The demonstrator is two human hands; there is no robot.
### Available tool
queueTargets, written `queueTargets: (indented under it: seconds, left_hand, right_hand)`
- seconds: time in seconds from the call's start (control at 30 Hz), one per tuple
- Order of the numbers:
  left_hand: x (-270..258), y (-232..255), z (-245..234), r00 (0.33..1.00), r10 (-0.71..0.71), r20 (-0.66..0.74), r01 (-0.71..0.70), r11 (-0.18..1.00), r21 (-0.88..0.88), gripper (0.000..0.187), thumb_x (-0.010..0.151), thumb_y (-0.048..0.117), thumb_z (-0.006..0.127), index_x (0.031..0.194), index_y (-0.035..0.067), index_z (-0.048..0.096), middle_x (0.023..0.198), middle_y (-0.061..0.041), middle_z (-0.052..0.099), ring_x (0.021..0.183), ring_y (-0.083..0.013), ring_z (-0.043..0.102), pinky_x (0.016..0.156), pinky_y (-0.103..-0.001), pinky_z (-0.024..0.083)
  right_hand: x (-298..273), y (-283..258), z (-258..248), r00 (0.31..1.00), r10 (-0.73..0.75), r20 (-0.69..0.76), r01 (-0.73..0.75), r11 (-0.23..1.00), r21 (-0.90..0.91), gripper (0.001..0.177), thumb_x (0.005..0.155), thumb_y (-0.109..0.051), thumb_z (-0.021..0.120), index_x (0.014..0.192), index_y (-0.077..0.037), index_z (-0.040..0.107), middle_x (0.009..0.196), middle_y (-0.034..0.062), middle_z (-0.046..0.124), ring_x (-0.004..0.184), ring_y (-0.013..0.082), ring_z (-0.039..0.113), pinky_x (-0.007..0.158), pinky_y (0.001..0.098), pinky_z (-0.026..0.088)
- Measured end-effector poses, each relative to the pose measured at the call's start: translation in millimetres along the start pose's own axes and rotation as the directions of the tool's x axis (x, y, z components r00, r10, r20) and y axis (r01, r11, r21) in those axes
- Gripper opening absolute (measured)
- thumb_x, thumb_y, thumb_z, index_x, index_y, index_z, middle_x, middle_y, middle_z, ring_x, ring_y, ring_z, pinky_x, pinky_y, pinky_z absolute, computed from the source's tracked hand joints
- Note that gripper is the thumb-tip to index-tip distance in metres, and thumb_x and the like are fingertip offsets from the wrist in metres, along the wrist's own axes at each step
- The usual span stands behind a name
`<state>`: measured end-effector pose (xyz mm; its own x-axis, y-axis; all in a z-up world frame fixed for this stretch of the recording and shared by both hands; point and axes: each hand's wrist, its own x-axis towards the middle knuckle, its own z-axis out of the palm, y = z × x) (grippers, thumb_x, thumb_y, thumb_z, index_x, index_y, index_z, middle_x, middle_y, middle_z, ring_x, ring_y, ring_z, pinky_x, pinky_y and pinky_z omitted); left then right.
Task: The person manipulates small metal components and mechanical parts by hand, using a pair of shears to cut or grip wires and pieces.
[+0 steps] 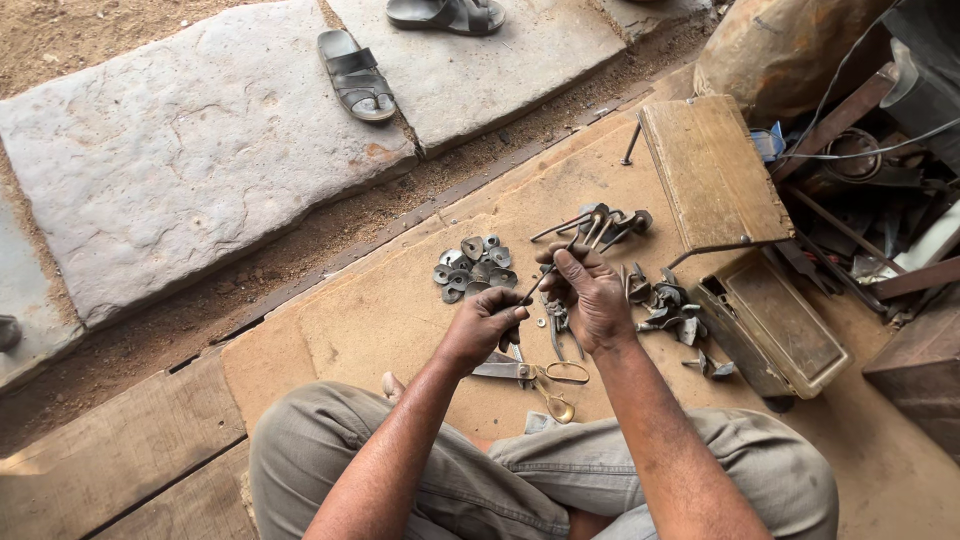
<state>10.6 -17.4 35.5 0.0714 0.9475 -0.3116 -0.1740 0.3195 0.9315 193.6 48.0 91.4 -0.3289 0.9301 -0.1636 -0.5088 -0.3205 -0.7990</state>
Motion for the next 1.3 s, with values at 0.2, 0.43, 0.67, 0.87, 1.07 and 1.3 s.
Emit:
queueTargets:
  seconds: [0.2,0.43,0.67,0.87,1.07,1.3]
  left_hand:
    - [1.5,-6.3,-0.9,1.0,0.01,0.017,-0.011,1.0,0.029,0.018,0.099,0.013,0.07,0.113,0.003,0.072,0.076,0.001,0.067,0.061,-0.0052,0.062,0.052,-0.022,0.049]
    - [-0.4,0.8,0.1,1.0,0.005,0.019,-0.006,1.0,0.022,0.018,0.098,0.013,0.069,0.113,0.004,0.072,0.076,0.002,0.068,0.061,-0.0047,0.062,0.051,-0.021,0.048]
    - [1.6,-3.2,0.3,1.0,0.012,0.022,-0.013,1.0,0.016,0.018,0.098,0.013,0.07,0.113,0.003,0.071,0.076,0.001,0.067,0.06,-0.0051,0.062,0.05,-0.021,0.048]
    - [3.0,-10.4,2.5,0.999,0.04,0.017,-0.04,0.999,-0.024,0.018,0.097,0.011,0.071,0.113,0.003,0.073,0.074,0.001,0.066,0.058,-0.0051,0.06,0.048,-0.022,0.046]
    - [2.8,-6.1,-0.4,1.0,0.012,0.002,-0.012,1.0,0.01,0.016,0.098,0.011,0.071,0.112,0.004,0.072,0.075,0.002,0.067,0.059,-0.005,0.061,0.049,-0.021,0.048]
    - [-0.5,-1.1,3.0,1.0,0.026,0.007,-0.026,1.0,-0.007,0.017,0.097,0.011,0.07,0.112,0.004,0.072,0.075,0.002,0.067,0.059,-0.0051,0.06,0.05,-0.022,0.048]
  right_hand:
    - [5.0,4.5,-8.1,1.0,0.003,-0.022,-0.002,0.999,0.052,0.005,0.098,-0.01,0.075,0.099,-0.009,0.07,0.091,0.0066,0.074,0.071,0.0137,0.069,0.066,0.029,0.057]
    - [-3.7,-16.2,11.9,0.998,0.067,-0.018,-0.066,0.996,0.063,0.016,0.094,-0.019,0.068,0.105,-0.008,0.073,0.091,0.0053,0.077,0.068,0.0128,0.069,0.062,0.0268,0.055]
    - [4.2,0.9,-7.5,1.0,0.016,-0.005,-0.016,0.998,0.066,0.01,0.1,-0.013,0.073,0.105,-0.008,0.067,0.091,0.0082,0.074,0.073,0.0166,0.071,0.066,0.0311,0.058]
    - [0.9,-7.1,2.3,0.999,0.046,-0.029,-0.043,0.995,0.091,0.012,0.095,-0.018,0.07,0.103,-0.009,0.069,0.094,0.0099,0.078,0.071,0.016,0.071,0.062,0.0298,0.057]
    - [3.8,3.2,-6.1,1.0,0.01,-0.011,-0.009,0.996,0.093,0.007,0.098,-0.012,0.073,0.103,-0.009,0.069,0.093,0.008,0.074,0.074,0.0154,0.071,0.067,0.0289,0.059]
    - [-1.2,-13.0,9.5,0.999,0.024,-0.041,-0.021,0.997,0.069,0.011,0.094,-0.018,0.071,0.101,-0.009,0.072,0.093,0.0094,0.078,0.069,0.0147,0.071,0.057,0.0262,0.054]
